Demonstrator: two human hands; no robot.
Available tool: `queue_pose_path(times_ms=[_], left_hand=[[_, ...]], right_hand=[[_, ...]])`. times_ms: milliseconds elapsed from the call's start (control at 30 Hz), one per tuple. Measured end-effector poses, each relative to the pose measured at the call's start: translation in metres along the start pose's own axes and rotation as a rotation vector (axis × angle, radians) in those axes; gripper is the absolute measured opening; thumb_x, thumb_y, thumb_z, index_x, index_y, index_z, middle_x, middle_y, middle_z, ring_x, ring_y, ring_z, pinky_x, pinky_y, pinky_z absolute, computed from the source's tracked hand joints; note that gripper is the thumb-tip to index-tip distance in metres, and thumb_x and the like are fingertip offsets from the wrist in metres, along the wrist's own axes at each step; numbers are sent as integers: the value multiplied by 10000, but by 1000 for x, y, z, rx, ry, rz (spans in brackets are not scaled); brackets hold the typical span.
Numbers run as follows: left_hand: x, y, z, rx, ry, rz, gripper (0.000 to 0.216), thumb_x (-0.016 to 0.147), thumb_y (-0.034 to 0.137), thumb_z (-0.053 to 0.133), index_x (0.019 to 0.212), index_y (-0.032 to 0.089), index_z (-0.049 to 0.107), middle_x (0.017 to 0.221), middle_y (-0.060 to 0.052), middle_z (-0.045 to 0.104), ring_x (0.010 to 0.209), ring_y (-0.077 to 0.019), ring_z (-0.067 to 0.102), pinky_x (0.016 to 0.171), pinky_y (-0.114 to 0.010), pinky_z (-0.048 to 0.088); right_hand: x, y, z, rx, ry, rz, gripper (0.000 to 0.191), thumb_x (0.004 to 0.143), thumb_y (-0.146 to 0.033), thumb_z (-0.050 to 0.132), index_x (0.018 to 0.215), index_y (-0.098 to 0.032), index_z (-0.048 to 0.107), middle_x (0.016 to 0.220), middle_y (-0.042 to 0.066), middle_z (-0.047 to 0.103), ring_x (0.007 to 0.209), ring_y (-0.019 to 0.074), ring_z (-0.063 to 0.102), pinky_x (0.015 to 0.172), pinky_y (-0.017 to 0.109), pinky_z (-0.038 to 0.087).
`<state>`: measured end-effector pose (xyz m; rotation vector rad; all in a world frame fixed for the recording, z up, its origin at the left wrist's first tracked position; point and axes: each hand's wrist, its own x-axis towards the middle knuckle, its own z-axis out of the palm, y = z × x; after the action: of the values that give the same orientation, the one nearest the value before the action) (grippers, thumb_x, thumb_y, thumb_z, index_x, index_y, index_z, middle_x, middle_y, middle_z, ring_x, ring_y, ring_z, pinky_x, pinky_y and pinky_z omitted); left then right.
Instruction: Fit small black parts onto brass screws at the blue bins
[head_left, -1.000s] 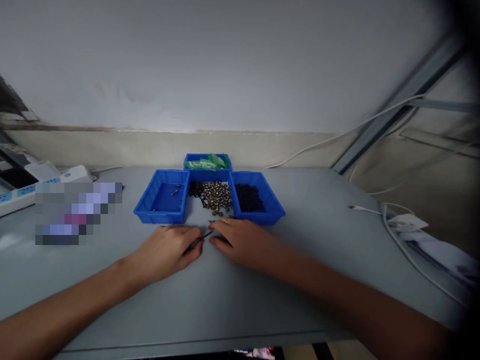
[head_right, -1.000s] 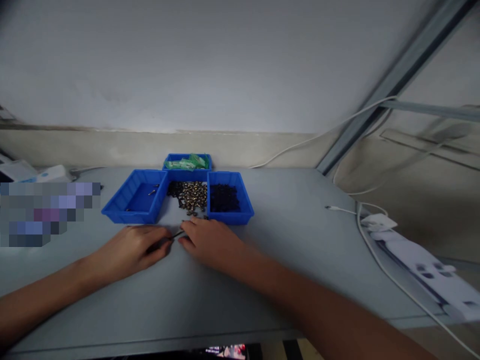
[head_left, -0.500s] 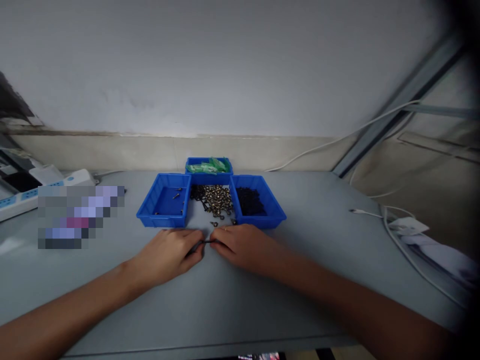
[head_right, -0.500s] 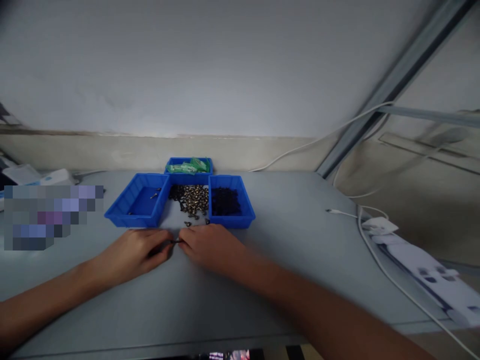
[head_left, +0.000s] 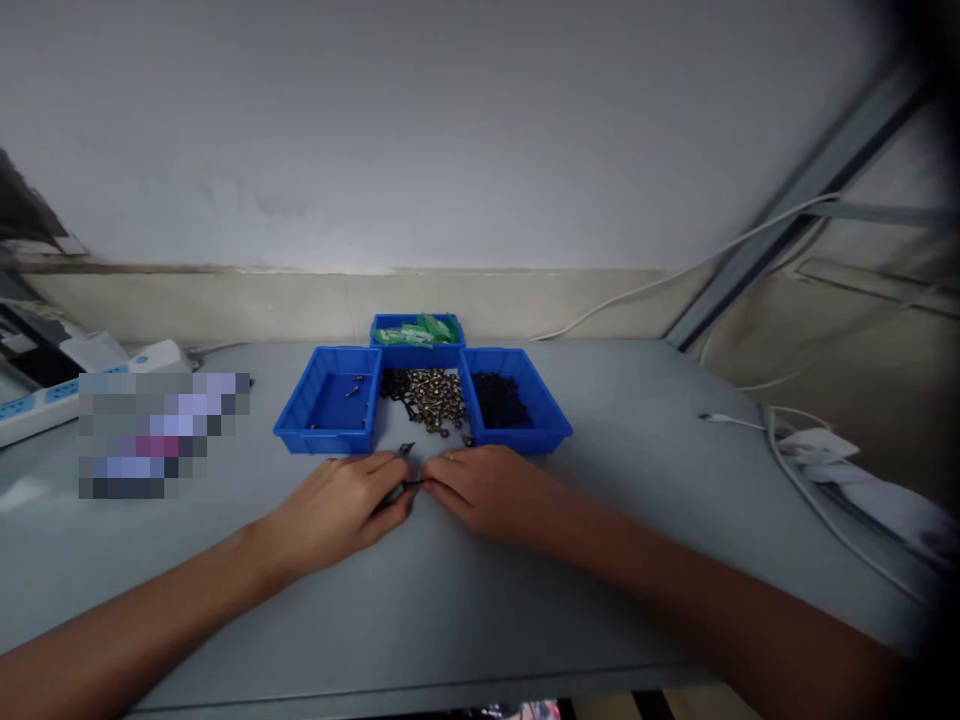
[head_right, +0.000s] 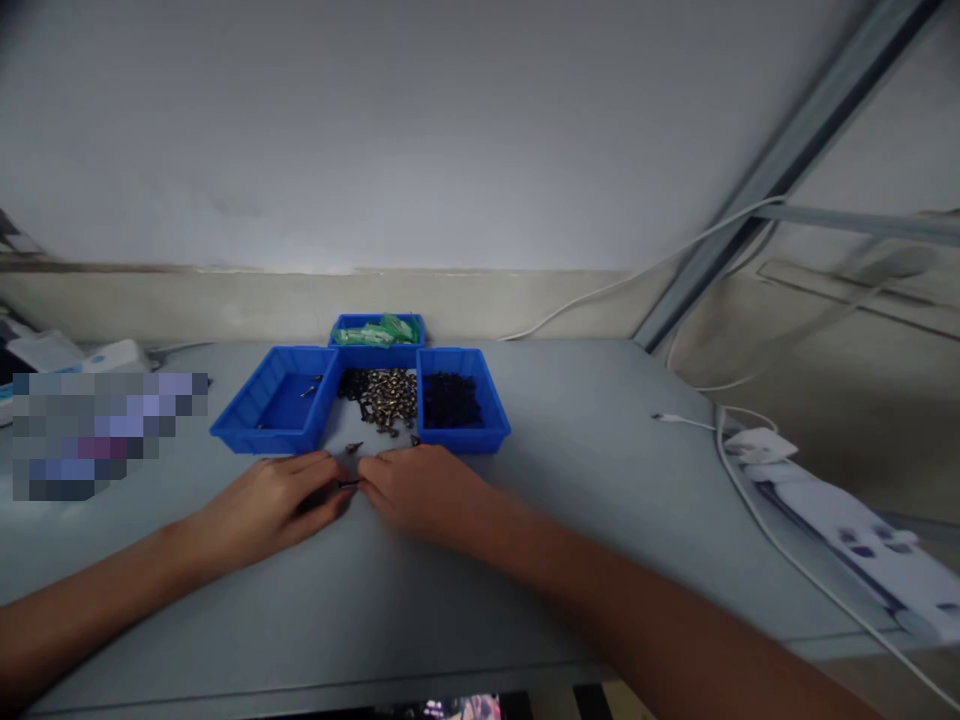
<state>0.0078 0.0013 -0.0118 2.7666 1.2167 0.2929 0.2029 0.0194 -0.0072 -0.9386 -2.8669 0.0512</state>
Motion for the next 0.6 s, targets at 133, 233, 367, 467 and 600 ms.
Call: queue_pose_path(times_ms=[133, 233, 367, 467, 600], left_hand=[[-1, 0, 0, -68, 13, 13, 189, 886, 272, 356, 818, 161, 493, 765, -21, 526, 692, -141, 543, 621, -256, 427], [-1, -1, 0, -120, 24, 24, 171, 884, 271, 370, 840, 169, 500, 760, -12, 524, 698, -137, 537, 630, -254, 426], [-1, -2, 2, -226, 33, 53, 128, 872, 235, 396, 838, 171, 502, 758, -2, 516, 701, -122, 522, 635, -238, 418], [-1, -2, 1, -287, 51, 51, 97, 856, 216, 413, 844, 174, 500, 770, 1, 516, 702, -113, 517, 630, -229, 414], [1, 0, -2, -252, 49, 37, 89, 827, 214, 431, 859, 169, 501, 757, -3, 530, 677, -120, 521, 610, -239, 414]], right_hand=[[0, 3, 3, -15, 37, -77, 202, 883, -217, 356, 787, -158, 524, 723, 13, 584, 614, 117, 518, 536, 244, 324], [0, 3, 4, 2, 52, -87, 209, 884, -220, 359, 787, -160, 533, 722, 12, 585, 611, 111, 512, 552, 241, 339], [0, 3, 5, 44, 65, -85, 184, 872, -231, 389, 781, -161, 533, 719, 4, 587, 611, 111, 516, 556, 240, 346], [1, 3, 6, 99, 49, -62, 188, 870, -231, 392, 772, -162, 536, 722, 5, 593, 606, 107, 515, 555, 235, 348], [0, 2, 2, 184, 26, -36, 158, 853, -249, 425, 790, -164, 542, 755, 11, 603, 649, 113, 533, 595, 232, 362]])
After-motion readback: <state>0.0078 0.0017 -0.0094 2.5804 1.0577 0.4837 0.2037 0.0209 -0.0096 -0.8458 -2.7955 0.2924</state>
